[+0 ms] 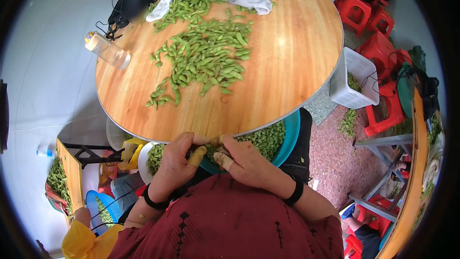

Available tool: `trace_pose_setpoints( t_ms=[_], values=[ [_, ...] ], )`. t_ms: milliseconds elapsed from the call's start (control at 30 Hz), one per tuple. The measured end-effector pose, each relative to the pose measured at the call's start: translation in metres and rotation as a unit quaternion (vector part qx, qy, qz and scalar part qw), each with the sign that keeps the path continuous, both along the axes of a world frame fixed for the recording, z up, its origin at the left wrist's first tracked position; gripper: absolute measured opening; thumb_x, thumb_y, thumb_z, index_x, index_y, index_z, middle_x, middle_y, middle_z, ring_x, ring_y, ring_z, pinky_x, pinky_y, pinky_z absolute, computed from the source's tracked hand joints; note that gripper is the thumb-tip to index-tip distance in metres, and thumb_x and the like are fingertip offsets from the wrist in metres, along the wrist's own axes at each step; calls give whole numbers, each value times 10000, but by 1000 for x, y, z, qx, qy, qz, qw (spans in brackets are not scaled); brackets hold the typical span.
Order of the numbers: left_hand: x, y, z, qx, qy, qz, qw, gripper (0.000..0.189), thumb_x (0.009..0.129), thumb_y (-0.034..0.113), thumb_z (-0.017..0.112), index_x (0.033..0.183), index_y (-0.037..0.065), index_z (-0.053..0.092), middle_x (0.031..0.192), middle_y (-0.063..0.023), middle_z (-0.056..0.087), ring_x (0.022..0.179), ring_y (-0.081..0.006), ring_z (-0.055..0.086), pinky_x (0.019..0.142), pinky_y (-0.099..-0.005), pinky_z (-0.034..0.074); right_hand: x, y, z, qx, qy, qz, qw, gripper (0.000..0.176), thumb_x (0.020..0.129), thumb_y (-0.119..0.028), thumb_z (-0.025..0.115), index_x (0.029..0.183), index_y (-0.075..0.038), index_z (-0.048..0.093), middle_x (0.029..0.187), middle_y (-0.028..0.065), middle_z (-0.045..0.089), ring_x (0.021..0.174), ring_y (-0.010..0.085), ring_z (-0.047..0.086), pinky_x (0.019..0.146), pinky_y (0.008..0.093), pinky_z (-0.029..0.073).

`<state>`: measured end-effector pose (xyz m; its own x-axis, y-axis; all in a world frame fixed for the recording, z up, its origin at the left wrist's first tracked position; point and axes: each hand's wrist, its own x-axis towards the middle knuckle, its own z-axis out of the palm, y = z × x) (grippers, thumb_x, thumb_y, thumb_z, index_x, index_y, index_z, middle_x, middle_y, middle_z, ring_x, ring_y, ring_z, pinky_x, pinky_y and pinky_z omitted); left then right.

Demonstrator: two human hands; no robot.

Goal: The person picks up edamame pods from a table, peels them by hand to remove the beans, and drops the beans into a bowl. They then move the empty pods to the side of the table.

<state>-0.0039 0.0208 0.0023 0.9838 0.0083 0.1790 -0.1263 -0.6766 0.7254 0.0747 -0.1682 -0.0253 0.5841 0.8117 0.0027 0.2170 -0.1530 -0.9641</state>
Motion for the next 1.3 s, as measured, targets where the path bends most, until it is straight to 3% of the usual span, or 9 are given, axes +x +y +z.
trace_pose_setpoints(
  t_ms=[167,567,800,900,967,1000,1067,1200,1300],
  values=[
    [2,-8,2,-7,-20,12,1000,203,789,-15,660,985,28,637,840,-120,612,714,-276,614,610,-332,478,-5,1,10,-33,-65,-21,997,230,918,-148,551,1066,21,501,765,199,591,697,363,596,637,402,449],
    [2,-8,0,1,-19,3,1000,204,799,-15,670,996,31,645,843,-114,629,726,-243,640,623,-312,501,-4,1,12,-10,-69,-20,997,162,915,-123,529,976,12,466,758,252,552,753,458,569,647,489,432],
    [-1,-12,6,-46,12,9,999,240,795,-31,663,1016,52,619,877,-102,634,741,-241,641,671,-312,510,-2,-3,14,-18,-114,-15,993,186,898,-129,530,997,22,484,740,240,546,734,441,574,638,466,447],
    [-3,-12,5,-27,-43,-33,998,270,769,-62,670,1001,65,613,890,-93,627,781,-245,634,704,-317,510,15,-8,23,-32,33,40,998,187,906,-149,540,995,15,518,689,190,572,571,326,586,539,399,460],
    [-4,-11,7,-49,-58,-89,993,307,743,-83,679,996,79,616,911,-86,622,817,-251,626,722,-326,511,24,-13,13,-21,440,139,887,185,919,-178,549,993,-9,552,666,116,596,444,162,524,426,288,427],
    [-3,-11,7,-50,-58,-91,993,307,743,-83,679,996,79,616,911,-86,622,817,-251,626,722,-326,511,24,-13,9,-21,440,138,887,185,919,-178,549,993,-9,552,666,116,596,444,162,524,426,288,427],
    [-1,-11,5,-79,-96,-136,983,331,723,-101,684,989,85,618,922,-85,622,841,-260,622,729,-331,508,21,-14,2,48,580,158,797,161,934,-187,534,987,-38,560,675,62,600,415,78,478,372,210,371],
    [-2,-12,2,-102,-79,-139,982,296,765,-89,654,1004,79,609,935,-90,619,861,-258,616,739,-320,499,19,-16,-11,67,605,158,778,152,931,-180,532,985,-40,558,666,59,592,419,95,485,384,213,380],
    [-6,-16,-3,-183,11,-66,981,265,818,-50,624,1057,59,587,964,-100,611,892,-232,609,764,-303,486,16,-15,8,45,501,134,854,138,946,-174,512,984,-49,558,668,48,594,432,91,499,405,220,393]
  ],
)
